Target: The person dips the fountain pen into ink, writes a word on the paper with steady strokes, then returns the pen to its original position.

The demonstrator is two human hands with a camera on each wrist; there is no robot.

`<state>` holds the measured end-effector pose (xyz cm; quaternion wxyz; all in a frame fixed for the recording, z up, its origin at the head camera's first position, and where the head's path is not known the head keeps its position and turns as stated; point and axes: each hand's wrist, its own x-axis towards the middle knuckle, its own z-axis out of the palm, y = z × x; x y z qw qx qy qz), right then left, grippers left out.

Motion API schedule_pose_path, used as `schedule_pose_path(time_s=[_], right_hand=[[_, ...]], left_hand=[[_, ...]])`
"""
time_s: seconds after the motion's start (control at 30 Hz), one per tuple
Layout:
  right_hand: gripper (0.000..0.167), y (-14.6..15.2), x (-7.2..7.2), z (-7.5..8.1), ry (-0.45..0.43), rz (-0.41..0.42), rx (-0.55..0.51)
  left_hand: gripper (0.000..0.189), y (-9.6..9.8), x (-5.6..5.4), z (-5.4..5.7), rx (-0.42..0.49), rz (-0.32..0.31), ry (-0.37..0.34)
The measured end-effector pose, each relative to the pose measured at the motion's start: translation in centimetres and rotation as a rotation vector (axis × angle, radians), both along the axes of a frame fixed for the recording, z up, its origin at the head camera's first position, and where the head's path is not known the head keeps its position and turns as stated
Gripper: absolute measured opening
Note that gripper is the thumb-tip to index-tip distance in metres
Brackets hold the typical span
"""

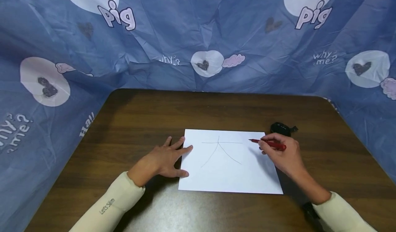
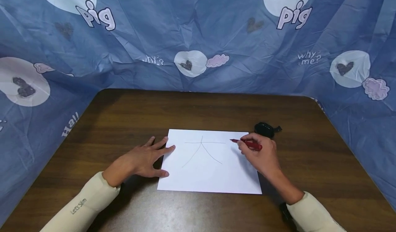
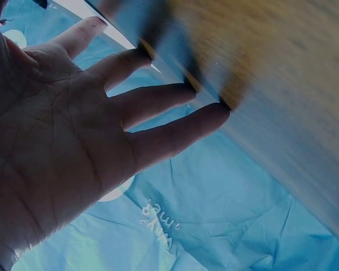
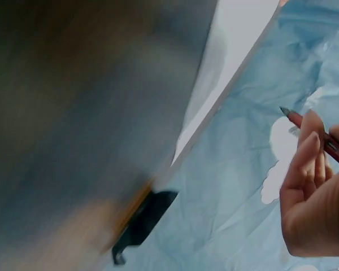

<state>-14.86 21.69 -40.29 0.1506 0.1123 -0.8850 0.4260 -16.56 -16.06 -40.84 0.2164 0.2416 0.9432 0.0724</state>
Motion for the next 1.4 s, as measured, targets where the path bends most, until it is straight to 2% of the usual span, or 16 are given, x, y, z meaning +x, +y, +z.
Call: schedule_pose_path(time_s=[0.17,0.23,0.3,0.67,0.8,0.97,1.17,1.4], right_hand=[[0.013,2.0,-2.0,-0.4,0.247,-0.112,0.034],[0.013,2.8,-2.7,-0.4,0.312,-0.141,0.041],[0.014,3.7,-3.2,-0.5,0.341,-0.142,0.029],[0.023,7.3,-5.2,-0.2,0.244,-0.249,0.034],[0.027,8.2,-5.3,-0.2,0.171,-0.331,0.098],[0.029,8.9,-5.4,-0.1,0.144,-0.429,0.222],[0.031,9.3,-5.0,-0.5,0.125,-0.41,0.327],[0.027,9.8,-4.5,-1.1,-0.03,-0.38,0.458]], left_hand=[[0.086,0.0,-0.1,0.1,0.002,-0.003,0.002],[0.086,0.0,-0.1,0.1,0.002,-0.007,0.003],[0.085,0.1,-0.1,0.2,0.005,-0.01,0.002],[0.086,0.1,-0.2,0.1,-0.013,-0.012,0.004],[0.086,0.1,-0.3,0.1,-0.012,-0.009,0.0],[0.086,0.1,-0.3,0.1,-0.007,-0.002,-0.006],[0.086,0.1,-0.2,0.2,-0.004,0.0,-0.013],[0.086,0.1,0.0,0.1,-0.007,0.007,-0.014]])
